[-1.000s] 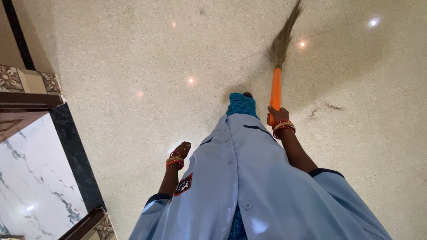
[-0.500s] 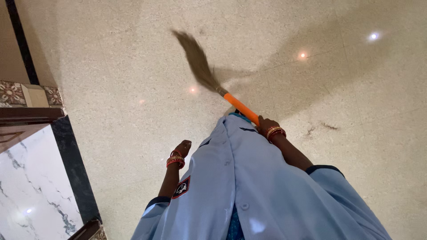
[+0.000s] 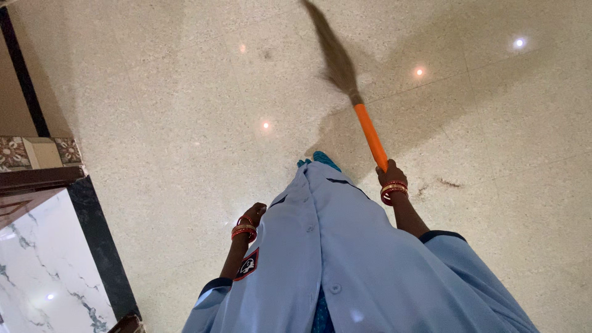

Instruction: The person sweeps the tiled floor using a broom, moving the broom across the surface to gather debris while walking forward.

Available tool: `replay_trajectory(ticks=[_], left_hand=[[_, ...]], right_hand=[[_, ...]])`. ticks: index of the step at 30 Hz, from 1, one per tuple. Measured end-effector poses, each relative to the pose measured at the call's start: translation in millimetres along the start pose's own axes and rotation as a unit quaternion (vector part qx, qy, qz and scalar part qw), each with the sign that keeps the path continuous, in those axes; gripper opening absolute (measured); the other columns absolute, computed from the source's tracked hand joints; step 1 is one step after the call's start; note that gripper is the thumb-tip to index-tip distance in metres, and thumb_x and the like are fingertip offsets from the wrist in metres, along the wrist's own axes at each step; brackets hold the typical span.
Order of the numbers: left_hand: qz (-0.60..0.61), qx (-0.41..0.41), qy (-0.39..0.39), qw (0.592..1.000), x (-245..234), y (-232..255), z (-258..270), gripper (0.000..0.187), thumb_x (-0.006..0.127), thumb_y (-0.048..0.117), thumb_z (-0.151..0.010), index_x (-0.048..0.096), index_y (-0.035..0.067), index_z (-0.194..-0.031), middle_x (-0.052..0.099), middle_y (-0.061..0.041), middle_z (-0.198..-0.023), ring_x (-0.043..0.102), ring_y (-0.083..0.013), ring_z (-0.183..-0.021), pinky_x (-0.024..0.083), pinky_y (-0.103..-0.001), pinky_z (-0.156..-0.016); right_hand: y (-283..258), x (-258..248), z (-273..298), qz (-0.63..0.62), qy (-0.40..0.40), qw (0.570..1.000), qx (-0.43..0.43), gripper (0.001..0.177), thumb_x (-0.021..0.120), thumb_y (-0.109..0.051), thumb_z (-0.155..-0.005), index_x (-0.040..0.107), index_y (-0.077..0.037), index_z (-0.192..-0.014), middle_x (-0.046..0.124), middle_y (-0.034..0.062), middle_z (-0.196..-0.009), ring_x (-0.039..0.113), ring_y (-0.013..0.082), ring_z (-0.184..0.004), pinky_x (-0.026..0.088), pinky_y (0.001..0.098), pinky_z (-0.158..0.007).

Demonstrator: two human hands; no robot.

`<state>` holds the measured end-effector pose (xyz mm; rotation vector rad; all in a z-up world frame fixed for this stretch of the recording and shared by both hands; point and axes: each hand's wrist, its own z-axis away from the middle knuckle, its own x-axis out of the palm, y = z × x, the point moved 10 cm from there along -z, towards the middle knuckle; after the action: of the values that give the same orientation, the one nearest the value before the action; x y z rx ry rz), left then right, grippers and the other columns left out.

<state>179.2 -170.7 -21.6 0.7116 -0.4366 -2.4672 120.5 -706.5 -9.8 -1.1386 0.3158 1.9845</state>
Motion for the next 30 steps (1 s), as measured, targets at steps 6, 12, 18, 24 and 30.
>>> replay_trajectory(ticks=[6, 12, 18, 24, 30], left_hand=[[-0.007, 0.028, -0.015, 0.999, -3, 39, -30, 0.037, 0.054, 0.019, -0.1, 0.062, 0.008, -0.135, 0.069, -0.015, -0.132, 0.066, -0.0311, -0.119, 0.054, -0.042, -0.099], [-0.015, 0.063, -0.035, 0.997, -10, 74, -57, 0.042, 0.054, 0.017, -0.096, 0.058, 0.007, -0.137, 0.067, -0.017, -0.134, 0.069, -0.0317, -0.118, 0.056, -0.042, -0.099], [-0.048, 0.008, -0.091, 0.995, -8, 87, -82, 0.044, 0.04, 0.027, -0.103, 0.062, 0.009, -0.137, 0.064, -0.017, -0.141, 0.061, -0.0328, -0.125, 0.047, -0.043, -0.107], [-0.103, 0.021, -0.068, 0.992, -52, 102, -105, 0.041, 0.053, 0.026, -0.098, 0.061, 0.012, -0.136, 0.065, -0.017, -0.138, 0.062, -0.0343, -0.125, 0.05, -0.044, -0.104], [-0.142, 0.127, -0.026, 0.981, -112, 145, -142, 0.041, 0.05, 0.04, -0.103, 0.066, 0.01, -0.127, 0.072, -0.02, -0.124, 0.067, -0.0392, -0.117, 0.052, -0.046, -0.1]], right_hand=[[26, 17, -26, -0.531, -0.028, 0.831, 0.162, 0.034, 0.072, -0.028, -0.094, 0.06, 0.001, -0.105, 0.063, 0.011, -0.077, 0.061, 0.0215, -0.056, 0.049, 0.0368, -0.047], [-27, -17, -27, -0.705, -0.04, 0.695, 0.134, 0.035, 0.082, -0.008, -0.082, 0.056, 0.003, -0.102, 0.06, 0.0103, -0.073, 0.059, 0.0195, -0.053, 0.049, 0.0338, -0.045], [-66, -38, 9, -0.536, -0.055, 0.842, 0.04, 0.053, 0.083, -0.017, -0.081, 0.047, 0.0, -0.117, 0.059, 0.0105, -0.079, 0.06, 0.0216, -0.055, 0.051, 0.0381, -0.046], [-114, -30, -14, -0.174, -0.102, 0.978, -0.056, 0.059, 0.074, -0.035, -0.088, 0.047, -0.008, -0.134, 0.073, 0.0225, -0.1, 0.072, 0.0337, -0.08, 0.057, 0.0452, -0.072], [-189, -28, -69, -0.034, -0.141, 0.982, -0.118, 0.064, 0.073, -0.031, -0.088, 0.049, -0.012, -0.145, 0.073, 0.0188, -0.113, 0.074, 0.0358, -0.096, 0.059, 0.0482, -0.083]])
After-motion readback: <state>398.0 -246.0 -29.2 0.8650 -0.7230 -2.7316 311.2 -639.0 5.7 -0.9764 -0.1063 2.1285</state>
